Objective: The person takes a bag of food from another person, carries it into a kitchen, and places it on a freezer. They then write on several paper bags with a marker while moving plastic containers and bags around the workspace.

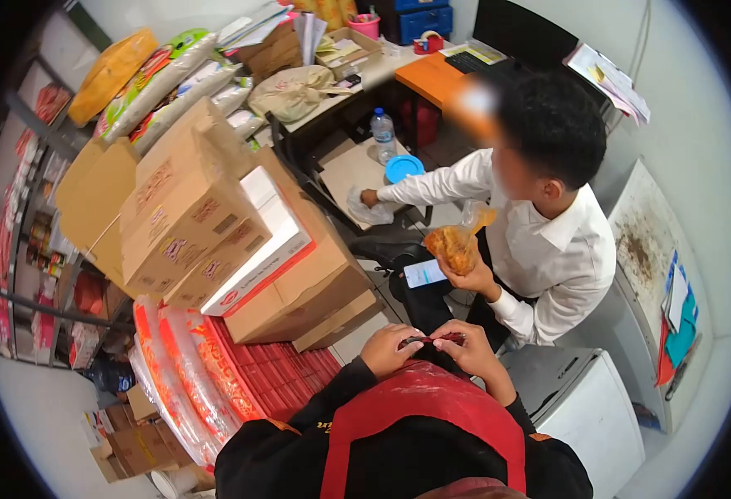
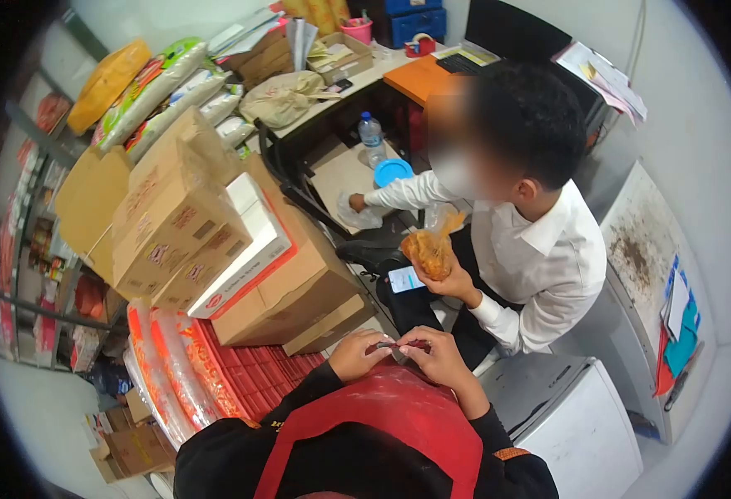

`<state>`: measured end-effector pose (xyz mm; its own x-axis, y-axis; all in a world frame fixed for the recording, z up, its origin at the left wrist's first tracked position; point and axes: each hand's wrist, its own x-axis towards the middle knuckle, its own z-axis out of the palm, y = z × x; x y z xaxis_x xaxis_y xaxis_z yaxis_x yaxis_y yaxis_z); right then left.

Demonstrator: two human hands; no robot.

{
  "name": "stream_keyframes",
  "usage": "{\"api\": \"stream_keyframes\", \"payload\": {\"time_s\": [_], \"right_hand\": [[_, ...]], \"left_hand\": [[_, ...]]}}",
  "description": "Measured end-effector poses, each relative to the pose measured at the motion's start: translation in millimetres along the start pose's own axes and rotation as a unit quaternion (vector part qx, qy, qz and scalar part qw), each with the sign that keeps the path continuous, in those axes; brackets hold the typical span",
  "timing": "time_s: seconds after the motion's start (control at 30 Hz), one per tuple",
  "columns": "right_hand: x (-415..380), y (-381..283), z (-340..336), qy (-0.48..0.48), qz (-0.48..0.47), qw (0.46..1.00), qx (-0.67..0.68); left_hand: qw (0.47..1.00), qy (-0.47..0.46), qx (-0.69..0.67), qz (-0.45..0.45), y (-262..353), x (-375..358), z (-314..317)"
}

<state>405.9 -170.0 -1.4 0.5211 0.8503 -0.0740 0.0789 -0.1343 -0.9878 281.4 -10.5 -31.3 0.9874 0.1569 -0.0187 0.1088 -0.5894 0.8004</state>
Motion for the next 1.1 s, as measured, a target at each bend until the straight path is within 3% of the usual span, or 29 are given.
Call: {"api": "stream_keyframes", "payload": {"time_s": [0.07, 0.2, 0.47, 0.63, 1.1], "right_hand": [[3, 4, 2, 0.014, 0.018, 1.000, 0.003], [9, 4, 7, 0.031, 0.053, 0.998, 0.000], [25, -2, 22, 0.030, 0.054, 0.997, -0.056], [35, -4, 33, 0.031, 0.046, 0.997, -0.059], [45, -9, 44, 0.024, 0.029, 0.997, -0.063]], "left_hand": [[0.999, -0.007, -0.032, -0.017, -4, 6, -1], [0.999, 0.007, -0.018, 0.037, -16, 13, -3], [0.993, -0.014, -0.109, 0.038, -27, 18, -14], [0.994, -0.044, -0.096, 0.033, -32, 19, -24], [0.995, -0.018, -0.087, 0.042, -44, 15, -30]]}}
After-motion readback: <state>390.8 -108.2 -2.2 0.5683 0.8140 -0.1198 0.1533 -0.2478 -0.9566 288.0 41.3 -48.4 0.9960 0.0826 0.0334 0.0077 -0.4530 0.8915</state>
